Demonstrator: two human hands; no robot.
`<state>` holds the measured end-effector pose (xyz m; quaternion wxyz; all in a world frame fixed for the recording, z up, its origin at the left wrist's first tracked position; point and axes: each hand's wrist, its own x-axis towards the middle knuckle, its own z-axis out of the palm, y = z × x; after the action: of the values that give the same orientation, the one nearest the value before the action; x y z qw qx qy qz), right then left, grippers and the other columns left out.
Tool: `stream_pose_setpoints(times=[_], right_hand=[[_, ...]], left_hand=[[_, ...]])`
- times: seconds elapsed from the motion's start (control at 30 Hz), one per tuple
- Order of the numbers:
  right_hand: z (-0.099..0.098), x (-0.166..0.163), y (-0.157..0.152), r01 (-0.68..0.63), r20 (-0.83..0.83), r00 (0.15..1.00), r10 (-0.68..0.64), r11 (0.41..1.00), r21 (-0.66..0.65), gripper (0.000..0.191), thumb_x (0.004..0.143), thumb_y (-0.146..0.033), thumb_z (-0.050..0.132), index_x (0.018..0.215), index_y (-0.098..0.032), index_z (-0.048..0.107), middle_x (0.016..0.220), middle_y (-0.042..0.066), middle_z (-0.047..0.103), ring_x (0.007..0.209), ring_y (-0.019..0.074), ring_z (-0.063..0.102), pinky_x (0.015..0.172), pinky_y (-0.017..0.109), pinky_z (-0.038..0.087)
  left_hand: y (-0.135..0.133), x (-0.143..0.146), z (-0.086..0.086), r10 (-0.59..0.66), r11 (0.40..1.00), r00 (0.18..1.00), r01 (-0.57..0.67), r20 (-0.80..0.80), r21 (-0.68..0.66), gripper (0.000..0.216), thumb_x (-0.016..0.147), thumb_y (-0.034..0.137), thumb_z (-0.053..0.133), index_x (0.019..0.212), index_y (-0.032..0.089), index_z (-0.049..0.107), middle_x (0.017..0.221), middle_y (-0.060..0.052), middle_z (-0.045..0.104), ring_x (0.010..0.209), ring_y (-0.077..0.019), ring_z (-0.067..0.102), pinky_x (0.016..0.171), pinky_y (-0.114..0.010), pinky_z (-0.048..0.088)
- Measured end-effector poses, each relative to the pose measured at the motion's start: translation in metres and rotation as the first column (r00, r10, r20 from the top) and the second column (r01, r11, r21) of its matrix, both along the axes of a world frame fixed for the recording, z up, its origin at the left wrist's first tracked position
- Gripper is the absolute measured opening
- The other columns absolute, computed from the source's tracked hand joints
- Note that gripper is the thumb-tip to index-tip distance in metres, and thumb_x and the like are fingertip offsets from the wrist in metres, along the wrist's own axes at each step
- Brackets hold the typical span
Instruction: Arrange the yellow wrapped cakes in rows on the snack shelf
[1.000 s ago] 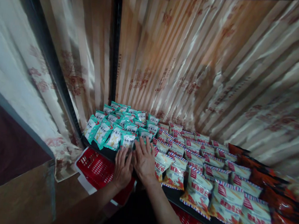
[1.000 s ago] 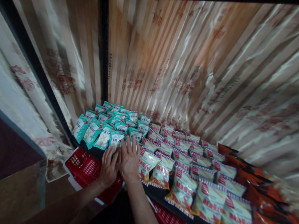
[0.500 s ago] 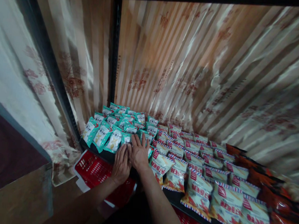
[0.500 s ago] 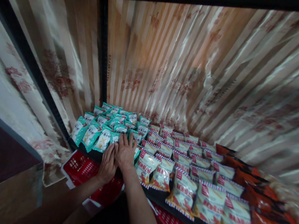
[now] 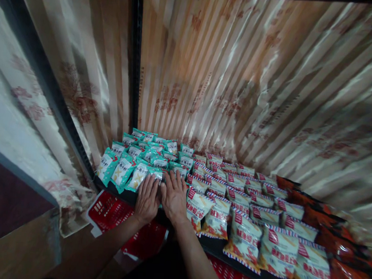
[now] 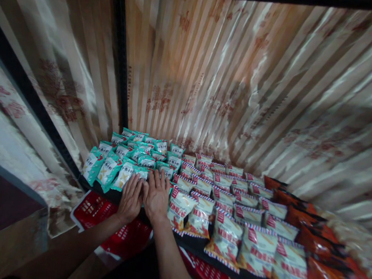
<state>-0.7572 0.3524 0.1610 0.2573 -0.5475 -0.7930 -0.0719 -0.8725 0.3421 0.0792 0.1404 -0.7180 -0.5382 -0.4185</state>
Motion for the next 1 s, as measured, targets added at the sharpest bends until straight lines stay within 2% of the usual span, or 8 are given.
stream_pose_setpoints(times=[0.2,0.33,0.5,0.7,0.83,1.0], right_hand=[[-0.003,0.002,-0.004,-0.032,-0.034,0.999,0.032,1.0,0.001,0.041,0.094,-0.028,0.033,0.129,-0.015,0.05,0.137,0.01,0.048,0.138,0.0227,0.023,0.109,0.044,0.023],[-0.006,0.008,-0.008,-0.02,-0.056,0.998,0.023,0.998,0.061,0.04,0.094,-0.026,0.033,0.126,-0.012,0.051,0.139,0.013,0.045,0.138,0.0243,0.022,0.108,0.046,0.026],[-0.011,0.032,-0.033,0.092,-0.111,0.991,-0.074,0.982,0.163,0.042,0.092,-0.022,0.034,0.132,-0.013,0.043,0.146,0.015,0.033,0.14,0.0256,0.013,0.107,0.05,0.026],[-0.035,0.071,-0.084,0.271,-0.163,0.956,-0.243,0.944,0.186,0.053,0.092,-0.022,0.036,0.143,-0.02,0.022,0.152,0.013,0.018,0.14,0.0298,0.012,0.103,0.054,0.031],[-0.049,0.09,-0.1,0.351,-0.174,0.931,-0.321,0.919,0.182,0.055,0.091,-0.023,0.038,0.144,-0.022,0.021,0.153,0.014,0.013,0.139,0.0337,0.012,0.101,0.057,0.031],[-0.057,0.113,-0.098,0.441,-0.216,0.889,-0.403,0.88,0.176,0.055,0.091,-0.027,0.041,0.143,-0.025,0.024,0.152,0.014,0.013,0.139,0.0365,0.012,0.098,0.059,0.033]], left_hand=[[0.001,0.0,0.001,-0.039,0.999,0.999,0.039,-0.021,0.005,0.052,0.091,0.021,0.035,0.141,0.012,0.027,0.144,-0.015,0.036,0.137,-0.0242,0.024,0.107,-0.046,0.03],[0.0,0.0,0.002,-0.035,0.999,0.999,0.034,-0.041,-0.004,0.053,0.091,0.02,0.035,0.142,0.01,0.025,0.146,-0.017,0.032,0.138,-0.0255,0.021,0.108,-0.047,0.028],[-0.009,-0.001,0.005,-0.049,0.999,0.999,0.049,-0.018,0.006,0.054,0.09,0.023,0.038,0.142,0.012,0.026,0.149,-0.017,0.024,0.139,-0.0282,0.019,0.109,-0.05,0.025],[-0.04,0.014,0.005,-0.191,0.981,0.978,0.19,-0.081,-0.022,0.059,0.088,0.022,0.042,0.144,0.018,0.023,0.151,-0.014,0.021,0.139,-0.0297,0.018,0.109,-0.051,0.024],[-0.058,0.036,-0.001,-0.233,0.973,0.959,0.23,-0.163,-0.038,0.057,0.086,0.019,0.043,0.141,0.019,0.03,0.15,-0.013,0.023,0.138,-0.0301,0.019,0.109,-0.051,0.024],[-0.064,0.06,0.001,-0.233,0.972,0.95,0.235,-0.209,-0.019,0.052,0.085,0.017,0.047,0.137,0.021,0.04,0.148,-0.014,0.027,0.138,-0.0308,0.021,0.109,-0.05,0.024]])
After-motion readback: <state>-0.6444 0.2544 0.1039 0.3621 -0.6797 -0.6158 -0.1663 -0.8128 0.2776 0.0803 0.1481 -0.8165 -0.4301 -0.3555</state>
